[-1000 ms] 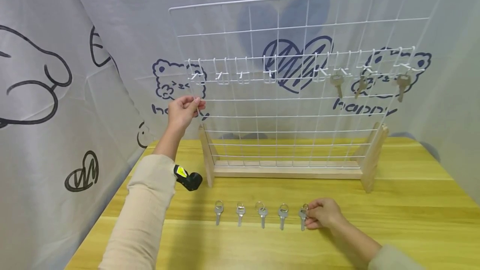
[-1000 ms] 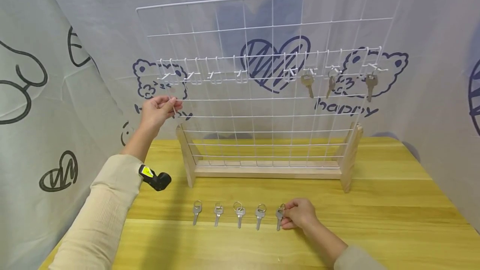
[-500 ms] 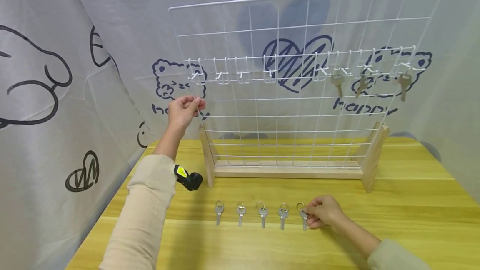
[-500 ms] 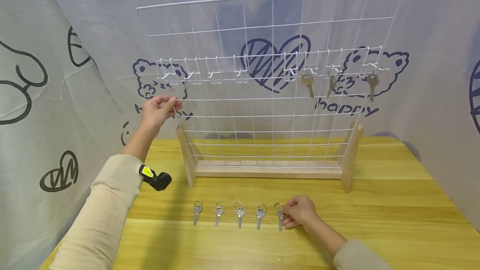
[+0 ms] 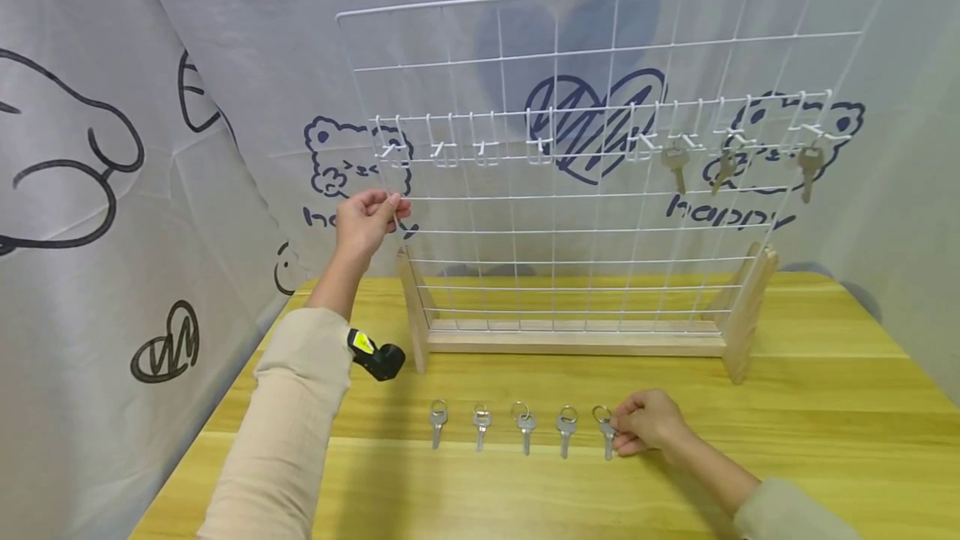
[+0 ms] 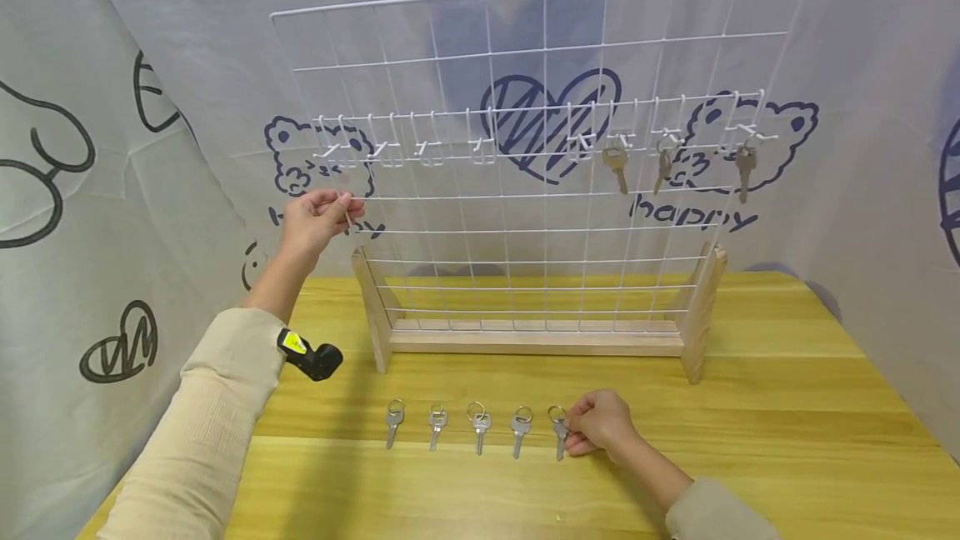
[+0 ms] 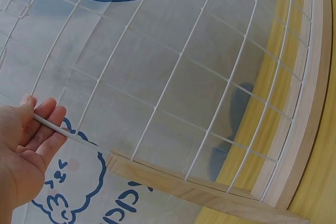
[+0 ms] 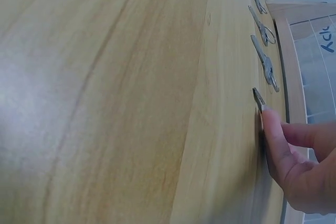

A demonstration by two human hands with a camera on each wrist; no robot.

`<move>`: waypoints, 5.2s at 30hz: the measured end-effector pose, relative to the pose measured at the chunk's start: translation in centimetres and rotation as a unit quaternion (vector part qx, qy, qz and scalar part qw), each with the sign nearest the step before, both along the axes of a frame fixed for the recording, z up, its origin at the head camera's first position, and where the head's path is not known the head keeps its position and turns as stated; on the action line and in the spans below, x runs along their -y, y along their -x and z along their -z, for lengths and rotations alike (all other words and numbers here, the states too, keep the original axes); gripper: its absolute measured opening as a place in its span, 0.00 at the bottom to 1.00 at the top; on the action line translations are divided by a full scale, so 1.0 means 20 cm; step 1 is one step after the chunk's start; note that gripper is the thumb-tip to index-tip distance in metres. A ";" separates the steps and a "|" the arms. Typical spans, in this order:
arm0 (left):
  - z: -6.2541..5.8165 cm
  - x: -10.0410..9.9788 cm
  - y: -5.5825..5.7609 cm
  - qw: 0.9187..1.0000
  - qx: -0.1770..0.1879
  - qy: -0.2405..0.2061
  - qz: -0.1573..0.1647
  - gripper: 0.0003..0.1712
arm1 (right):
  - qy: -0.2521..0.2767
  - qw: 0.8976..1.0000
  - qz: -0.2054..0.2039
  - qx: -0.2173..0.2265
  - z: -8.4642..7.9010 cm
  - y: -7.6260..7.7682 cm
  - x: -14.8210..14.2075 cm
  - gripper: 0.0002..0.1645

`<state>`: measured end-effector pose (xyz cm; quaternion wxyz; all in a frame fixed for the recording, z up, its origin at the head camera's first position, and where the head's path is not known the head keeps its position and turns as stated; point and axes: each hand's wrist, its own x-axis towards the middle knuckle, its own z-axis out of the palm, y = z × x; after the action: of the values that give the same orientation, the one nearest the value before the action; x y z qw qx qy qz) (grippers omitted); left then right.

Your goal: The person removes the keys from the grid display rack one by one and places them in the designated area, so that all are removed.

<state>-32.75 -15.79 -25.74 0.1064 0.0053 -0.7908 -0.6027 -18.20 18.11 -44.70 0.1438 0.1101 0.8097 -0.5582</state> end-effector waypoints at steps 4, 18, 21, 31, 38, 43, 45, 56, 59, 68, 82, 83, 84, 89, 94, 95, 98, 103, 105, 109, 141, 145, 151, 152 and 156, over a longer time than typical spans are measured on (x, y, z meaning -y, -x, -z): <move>0.00 0.00 0.00 1.000 0.004 0.002 -0.001 0.18 | -0.016 1.000 0.001 -0.007 0.00 0.00 0.01 0.03; 0.01 0.00 -0.01 1.000 -0.010 -0.001 -0.005 0.17 | -0.039 0.999 0.001 -0.004 -0.02 0.02 0.03 0.03; 0.00 0.00 -0.01 1.000 -0.010 0.000 -0.003 0.18 | -0.031 0.999 0.006 -0.003 -0.02 0.02 0.03 0.03; 0.00 -0.01 -0.02 1.000 -0.005 -0.002 -0.009 0.18 | -0.021 1.000 0.019 0.007 0.00 0.01 0.03 0.04; -0.01 -0.01 -0.03 1.000 -0.004 0.003 -0.008 0.18 | -0.035 0.999 0.011 0.021 0.00 0.00 0.01 0.06; -0.01 -0.01 -0.02 1.000 -0.012 -0.001 -0.011 0.17 | -0.027 1.000 0.004 0.011 -0.01 0.01 0.00 0.06; -0.01 -0.01 -0.02 1.000 -0.013 -0.001 -0.012 0.17 | -0.026 1.000 0.005 0.000 -0.03 0.01 -0.01 0.06; 0.01 -0.02 -0.02 1.000 -0.009 0.001 -0.012 0.16 | -0.201 0.920 -0.001 -0.336 -0.31 0.13 -0.15 0.13; 0.01 -0.02 -0.02 1.000 -0.009 0.000 -0.013 0.16 | -0.199 0.893 0.039 -0.401 -0.46 0.17 -0.16 0.15; 0.01 -0.01 -0.01 1.000 -0.004 0.004 -0.005 0.17 | -0.128 0.850 0.133 -0.494 -0.79 0.22 -0.16 0.17; 0.05 -0.01 -0.01 1.000 0.006 0.005 -0.008 0.16 | -0.014 0.872 0.242 -0.426 -0.99 0.31 -0.06 0.22; 0.05 -0.01 -0.01 1.000 0.005 0.005 -0.008 0.16 | 0.000 0.876 0.249 -0.413 -1.00 0.32 -0.05 0.22; 0.05 -0.01 -0.01 1.000 0.004 0.005 -0.007 0.16 | 0.006 0.881 0.255 -0.399 -1.00 0.33 -0.05 0.22; 0.04 -0.02 0.00 1.000 0.001 0.001 -0.002 0.16 | 0.046 0.875 0.285 -0.388 -1.05 0.36 -0.04 0.18; 0.03 -0.02 0.00 1.000 -0.005 0.000 -0.002 0.17 | 0.121 0.863 0.303 -0.386 -1.11 0.39 -0.05 0.07; 0.02 -0.02 0.00 1.000 -0.007 0.001 -0.002 0.17 | 0.134 0.863 0.301 -0.382 -1.12 0.39 -0.05 0.08; 0.02 -0.01 0.00 1.000 -0.013 0.005 -0.003 0.17 | 0.178 0.866 0.289 -0.367 -1.15 0.39 -0.05 0.10; 0.01 0.00 0.00 1.000 -0.010 0.006 -0.003 0.17 | 0.213 0.874 0.272 -0.341 -1.16 0.38 -0.05 0.09; 0.01 0.00 0.00 1.000 -0.009 0.007 -0.002 0.17 | 0.213 0.878 0.268 -0.334 -1.16 0.38 -0.05 0.08; 0.01 0.00 0.00 1.000 -0.011 0.005 0.000 0.17 | 0.251 0.875 0.264 -0.320 -1.16 0.38 -0.05 0.05; 0.00 -0.02 -0.01 1.000 -0.012 0.016 -0.001 0.17 | 0.184 0.903 0.210 -0.326 -1.19 0.27 -0.16 0.11; -0.01 0.00 -0.02 1.000 -0.012 0.019 -0.003 0.17 | 0.162 0.906 0.193 -0.341 -1.19 0.26 -0.16 0.08; -0.01 0.01 -0.02 1.000 -0.010 0.021 0.001 0.17 | 0.124 0.908 0.196 -0.349 -1.20 0.25 -0.16 0.05; 0.00 0.01 -0.02 1.000 -0.008 0.020 0.001 0.17 | 0.120 0.908 0.199 -0.348 -1.20 0.25 -0.17 0.05; 0.01 0.00 -0.02 1.000 -0.005 0.021 0.004 0.17 | 0.117 0.909 0.201 -0.345 -1.21 0.24 -0.18 0.09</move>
<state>-32.41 -15.88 -25.84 0.1080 -0.0028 -0.8027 -0.5866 -23.09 21.76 -20.53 -0.2480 0.0539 0.6987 -0.6689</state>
